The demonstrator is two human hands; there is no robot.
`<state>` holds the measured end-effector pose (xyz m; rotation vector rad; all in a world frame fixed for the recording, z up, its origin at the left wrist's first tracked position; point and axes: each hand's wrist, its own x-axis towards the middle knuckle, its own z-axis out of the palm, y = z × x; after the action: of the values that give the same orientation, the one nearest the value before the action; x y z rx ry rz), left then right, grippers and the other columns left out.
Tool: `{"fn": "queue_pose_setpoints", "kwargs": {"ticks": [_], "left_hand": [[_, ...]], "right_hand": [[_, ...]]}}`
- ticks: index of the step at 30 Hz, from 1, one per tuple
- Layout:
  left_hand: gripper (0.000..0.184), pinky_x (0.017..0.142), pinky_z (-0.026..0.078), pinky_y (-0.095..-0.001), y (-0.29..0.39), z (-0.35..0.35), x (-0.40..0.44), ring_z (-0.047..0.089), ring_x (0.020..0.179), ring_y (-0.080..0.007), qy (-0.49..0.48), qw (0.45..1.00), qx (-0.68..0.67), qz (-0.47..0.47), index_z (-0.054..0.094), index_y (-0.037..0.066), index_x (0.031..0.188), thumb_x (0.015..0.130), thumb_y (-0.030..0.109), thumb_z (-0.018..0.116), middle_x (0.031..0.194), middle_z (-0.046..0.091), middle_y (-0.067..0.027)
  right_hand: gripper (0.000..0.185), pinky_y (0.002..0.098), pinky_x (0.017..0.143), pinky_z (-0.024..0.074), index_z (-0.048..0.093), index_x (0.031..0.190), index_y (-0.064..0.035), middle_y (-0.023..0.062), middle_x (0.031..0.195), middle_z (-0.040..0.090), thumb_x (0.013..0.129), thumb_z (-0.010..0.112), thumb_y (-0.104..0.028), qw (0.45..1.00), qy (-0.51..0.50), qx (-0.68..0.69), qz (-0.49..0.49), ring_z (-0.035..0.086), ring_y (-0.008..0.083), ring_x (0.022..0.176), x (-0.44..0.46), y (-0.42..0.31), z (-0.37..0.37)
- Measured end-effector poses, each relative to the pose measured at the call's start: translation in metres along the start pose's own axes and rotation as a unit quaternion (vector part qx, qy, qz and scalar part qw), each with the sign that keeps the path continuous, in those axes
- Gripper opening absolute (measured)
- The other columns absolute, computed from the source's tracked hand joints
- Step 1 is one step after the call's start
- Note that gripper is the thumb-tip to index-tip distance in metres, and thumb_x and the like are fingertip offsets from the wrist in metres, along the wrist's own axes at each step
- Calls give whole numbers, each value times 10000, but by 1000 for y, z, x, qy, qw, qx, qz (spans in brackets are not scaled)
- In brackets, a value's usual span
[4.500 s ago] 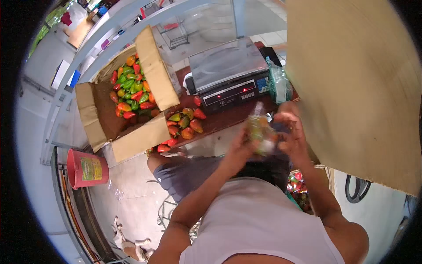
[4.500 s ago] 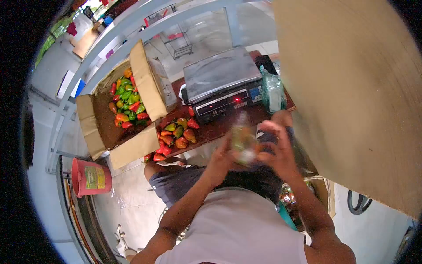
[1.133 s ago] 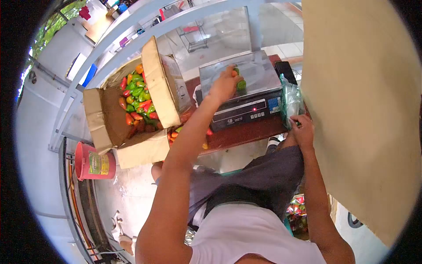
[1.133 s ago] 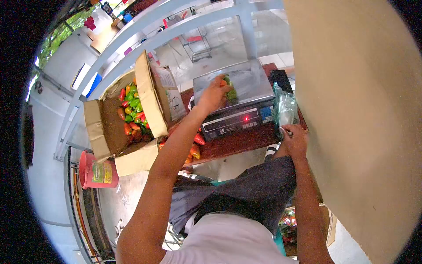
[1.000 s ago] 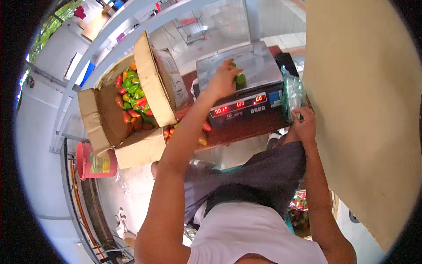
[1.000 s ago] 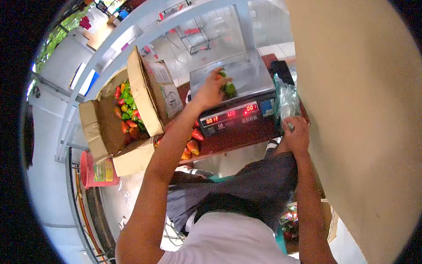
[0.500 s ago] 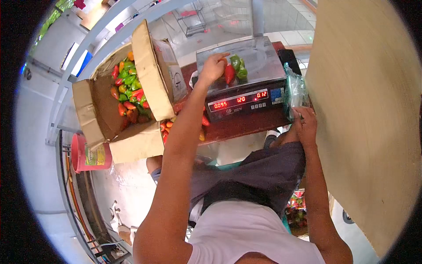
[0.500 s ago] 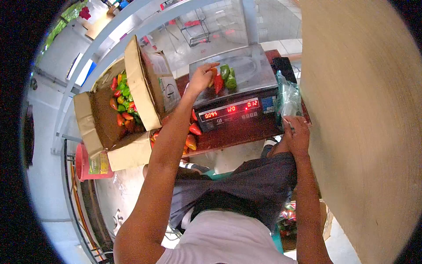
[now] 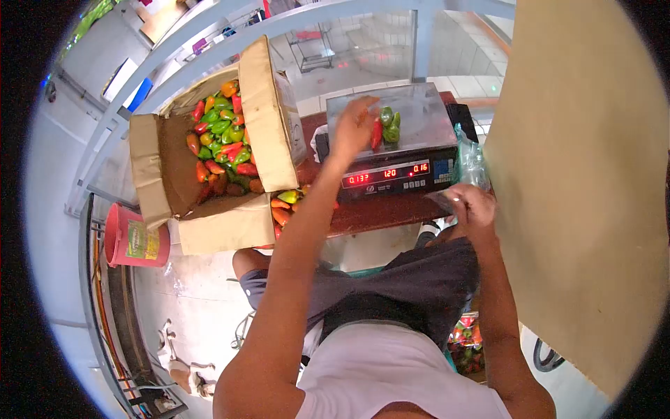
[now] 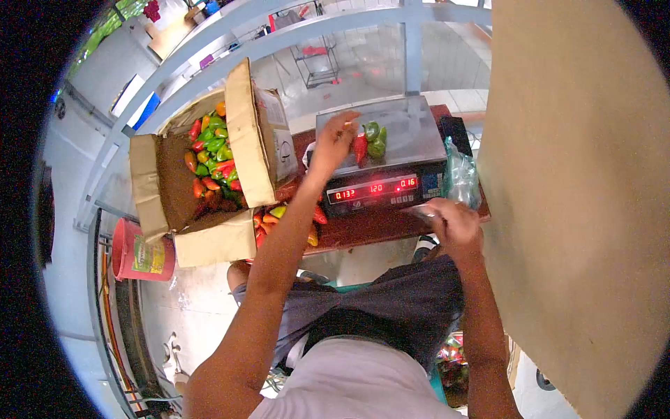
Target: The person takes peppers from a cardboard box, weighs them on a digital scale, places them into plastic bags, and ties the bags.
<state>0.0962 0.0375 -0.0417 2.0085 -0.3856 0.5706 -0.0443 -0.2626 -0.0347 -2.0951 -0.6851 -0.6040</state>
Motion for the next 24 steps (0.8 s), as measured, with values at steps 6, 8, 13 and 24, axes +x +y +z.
{"fn": "queue_pose_setpoints", "kwargs": {"ticks": [6, 8, 13, 24], "left_hand": [[144, 763, 516, -325, 140, -17, -141, 655, 861, -190, -296, 946, -118, -63, 668, 13, 995, 900, 121, 671, 942, 681, -81], [123, 716, 511, -304, 129, -41, -172, 654, 789, -168, -240, 947, -165, -135, 672, 3, 952, 917, 120, 656, 871, 679, -54], [232, 669, 508, -276, 125, -85, -211, 647, 711, -141, -77, 917, -213, -328, 667, 13, 873, 989, 191, 573, 752, 658, -64], [200, 618, 448, -261, 73, -104, -259, 534, 645, -90, 60, 863, -251, -434, 656, 47, 869, 956, 222, 614, 696, 572, 22]], "right_hand": [[157, 336, 652, 518, 667, 926, -37, 97, 814, 679, 835, 749, -136, 968, -196, 112, 113, 668, 244, 702, 11, -73, -15], [175, 342, 668, 508, 672, 903, -32, 94, 813, 673, 828, 759, -164, 942, -314, 36, 109, 649, 225, 708, 4, -73, -31], [174, 360, 728, 506, 704, 918, -50, 51, 854, 674, 852, 747, -206, 973, -225, 36, -22, 644, 215, 818, -32, -26, -47], [174, 306, 629, 555, 677, 972, -30, 13, 854, 641, 963, 650, -202, 723, 196, 511, 422, 597, 91, 659, -52, -24, 6]]}}
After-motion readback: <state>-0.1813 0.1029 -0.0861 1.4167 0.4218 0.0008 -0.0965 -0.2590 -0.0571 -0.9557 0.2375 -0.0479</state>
